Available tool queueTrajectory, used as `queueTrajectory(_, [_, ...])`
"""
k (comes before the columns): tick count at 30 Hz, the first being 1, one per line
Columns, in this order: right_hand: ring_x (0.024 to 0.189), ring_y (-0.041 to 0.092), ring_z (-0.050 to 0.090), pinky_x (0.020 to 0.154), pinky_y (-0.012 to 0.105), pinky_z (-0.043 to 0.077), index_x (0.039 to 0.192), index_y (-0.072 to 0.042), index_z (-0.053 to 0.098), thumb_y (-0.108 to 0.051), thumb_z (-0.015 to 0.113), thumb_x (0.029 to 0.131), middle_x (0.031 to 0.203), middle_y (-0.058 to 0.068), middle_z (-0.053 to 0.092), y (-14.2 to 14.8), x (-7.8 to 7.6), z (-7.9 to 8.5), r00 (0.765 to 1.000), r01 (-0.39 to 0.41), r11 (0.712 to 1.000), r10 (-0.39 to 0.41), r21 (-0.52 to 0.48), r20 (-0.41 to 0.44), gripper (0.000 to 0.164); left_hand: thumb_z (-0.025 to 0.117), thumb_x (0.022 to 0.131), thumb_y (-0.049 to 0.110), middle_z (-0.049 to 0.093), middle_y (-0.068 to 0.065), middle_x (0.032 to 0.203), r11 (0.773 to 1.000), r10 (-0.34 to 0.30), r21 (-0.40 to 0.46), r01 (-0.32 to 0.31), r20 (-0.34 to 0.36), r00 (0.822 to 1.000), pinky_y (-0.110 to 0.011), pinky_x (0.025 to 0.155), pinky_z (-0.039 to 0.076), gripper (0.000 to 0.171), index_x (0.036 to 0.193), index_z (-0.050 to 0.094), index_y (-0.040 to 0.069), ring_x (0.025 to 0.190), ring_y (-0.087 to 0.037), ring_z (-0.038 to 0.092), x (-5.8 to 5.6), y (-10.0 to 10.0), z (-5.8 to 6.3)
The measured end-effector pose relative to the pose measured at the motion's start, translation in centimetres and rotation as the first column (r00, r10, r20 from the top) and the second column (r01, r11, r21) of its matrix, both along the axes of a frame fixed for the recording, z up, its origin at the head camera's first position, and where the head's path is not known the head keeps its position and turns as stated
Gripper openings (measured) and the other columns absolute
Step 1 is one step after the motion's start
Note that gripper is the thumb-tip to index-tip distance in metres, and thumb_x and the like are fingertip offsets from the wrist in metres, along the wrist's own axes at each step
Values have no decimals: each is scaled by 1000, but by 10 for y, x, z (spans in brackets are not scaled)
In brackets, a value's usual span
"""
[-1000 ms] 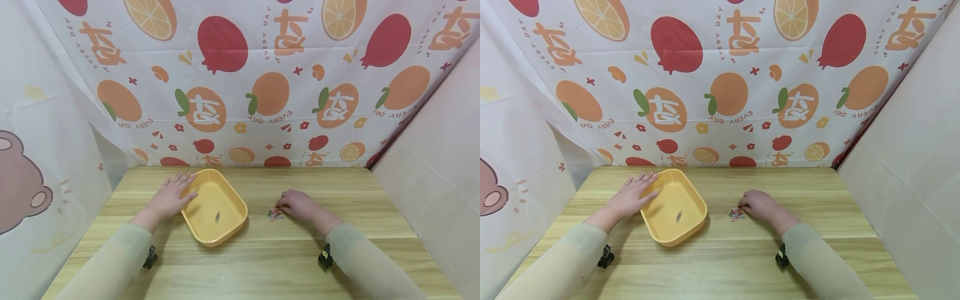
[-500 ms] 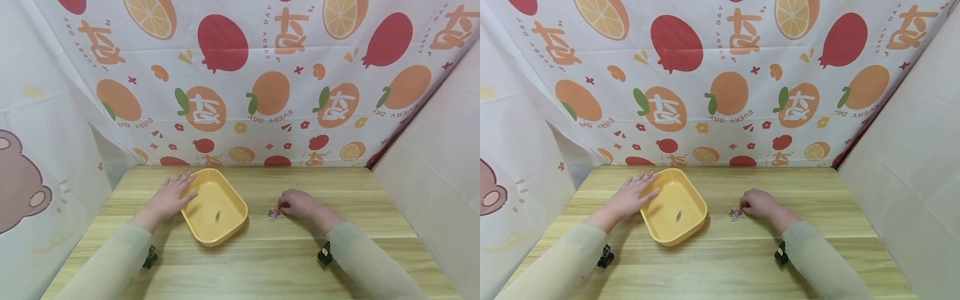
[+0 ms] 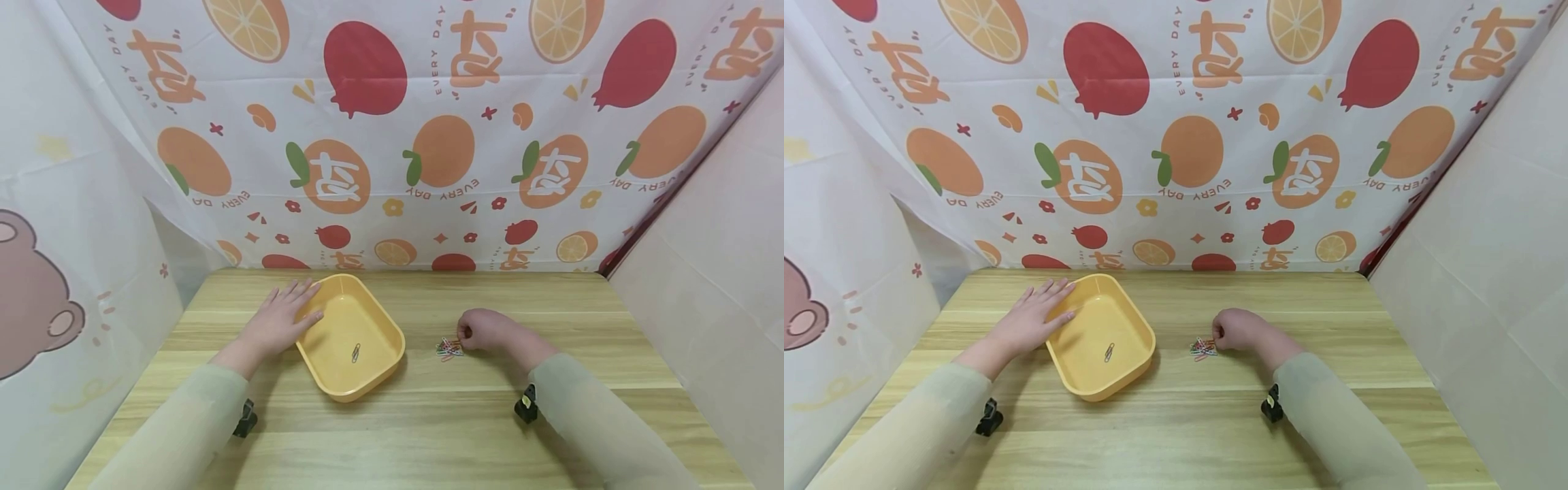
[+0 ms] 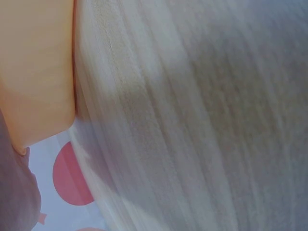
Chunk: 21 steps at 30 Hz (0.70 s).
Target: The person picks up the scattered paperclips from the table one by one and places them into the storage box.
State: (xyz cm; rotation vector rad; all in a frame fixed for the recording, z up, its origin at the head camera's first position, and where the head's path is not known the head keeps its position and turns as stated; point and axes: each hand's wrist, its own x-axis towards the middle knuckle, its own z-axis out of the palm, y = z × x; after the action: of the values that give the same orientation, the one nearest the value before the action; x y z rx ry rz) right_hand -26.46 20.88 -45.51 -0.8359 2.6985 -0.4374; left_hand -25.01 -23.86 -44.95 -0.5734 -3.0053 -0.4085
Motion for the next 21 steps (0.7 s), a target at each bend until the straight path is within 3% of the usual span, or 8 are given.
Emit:
queueTrajectory(5, [65,8,49,65,28,42,68,-18,59,-10,70,83,65,-9,52,-2,-2,-2,997,49,999,-50,13,58,20,47,101,52,19,-10,164,1000,-1,2,1,-2,1000,-61,119,1,69,159,24,22,150,-39,10,0,0,-1])
queueTrajectory(10, [62,7,47,64,27,41,66,-18,56,-12,71,82,62,-10,48,-2,-2,-4,996,59,998,-61,27,61,23,46,101,53,21,-11,164,1000,-5,1,5,-8,1000,-60,119,1,69,159,25,21,150,-39,11,-1,1,0])
queueTrajectory(21, [62,8,45,61,27,40,66,-22,51,-17,70,78,66,-10,47,-1,3,-8,993,-52,996,59,70,-103,23,43,101,56,17,-9,165,1000,-3,-8,3,3,1000,-60,119,0,71,159,24,21,150,-39,10,-2,-1,0])
